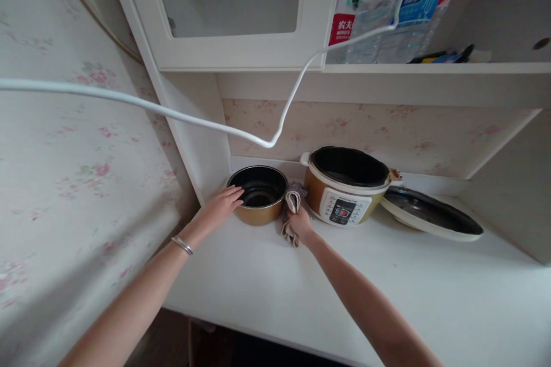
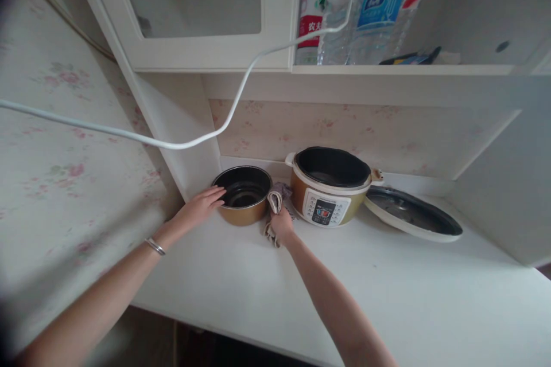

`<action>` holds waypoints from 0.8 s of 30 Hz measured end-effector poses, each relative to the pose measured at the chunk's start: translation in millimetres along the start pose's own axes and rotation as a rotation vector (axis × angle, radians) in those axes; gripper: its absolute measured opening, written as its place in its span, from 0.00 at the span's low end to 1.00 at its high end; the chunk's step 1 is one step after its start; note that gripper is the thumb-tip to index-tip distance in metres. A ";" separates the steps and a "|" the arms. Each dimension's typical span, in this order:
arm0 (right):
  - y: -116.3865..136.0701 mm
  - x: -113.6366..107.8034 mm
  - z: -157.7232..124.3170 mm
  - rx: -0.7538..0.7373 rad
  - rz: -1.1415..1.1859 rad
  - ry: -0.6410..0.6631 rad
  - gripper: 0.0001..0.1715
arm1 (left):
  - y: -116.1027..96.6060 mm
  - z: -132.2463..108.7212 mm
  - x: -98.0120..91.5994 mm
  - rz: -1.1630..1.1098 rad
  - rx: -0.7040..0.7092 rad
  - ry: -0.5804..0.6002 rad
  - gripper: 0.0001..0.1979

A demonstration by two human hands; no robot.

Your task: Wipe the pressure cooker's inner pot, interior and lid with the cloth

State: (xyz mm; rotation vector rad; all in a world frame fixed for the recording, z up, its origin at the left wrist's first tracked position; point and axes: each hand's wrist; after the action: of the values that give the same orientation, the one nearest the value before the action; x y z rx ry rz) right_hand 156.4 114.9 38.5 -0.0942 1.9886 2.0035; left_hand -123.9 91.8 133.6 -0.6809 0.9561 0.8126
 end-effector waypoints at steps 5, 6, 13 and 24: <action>-2.3 7.9 -0.2 0.009 -0.004 -0.015 0.25 | 27.3 -9.5 -5.8 0.000 -0.031 0.088 0.17; -3.7 12.5 -5.1 0.008 -0.004 -0.023 0.26 | 20.3 -9.1 -5.2 0.000 -0.057 0.072 0.16; -5.2 42.8 -55.2 -0.098 0.111 -0.047 0.35 | -78.9 -0.3 20.4 0.075 -0.189 -0.035 0.15; -6.1 4.6 -7.1 -0.010 -0.008 0.001 0.30 | -20.5 16.4 -6.2 0.031 0.042 0.006 0.20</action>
State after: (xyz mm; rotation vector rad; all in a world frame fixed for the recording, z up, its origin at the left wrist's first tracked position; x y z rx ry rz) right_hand 152.4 108.6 31.2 -0.1048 1.9755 2.0091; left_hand -101.8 92.3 149.1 -0.6339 0.9888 0.8162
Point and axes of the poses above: each hand's wrist, its own z-axis towards the middle knuckle, its own x-axis out of the palm, y = z × x, and after that the axes turned 2 degrees about y, right-handed
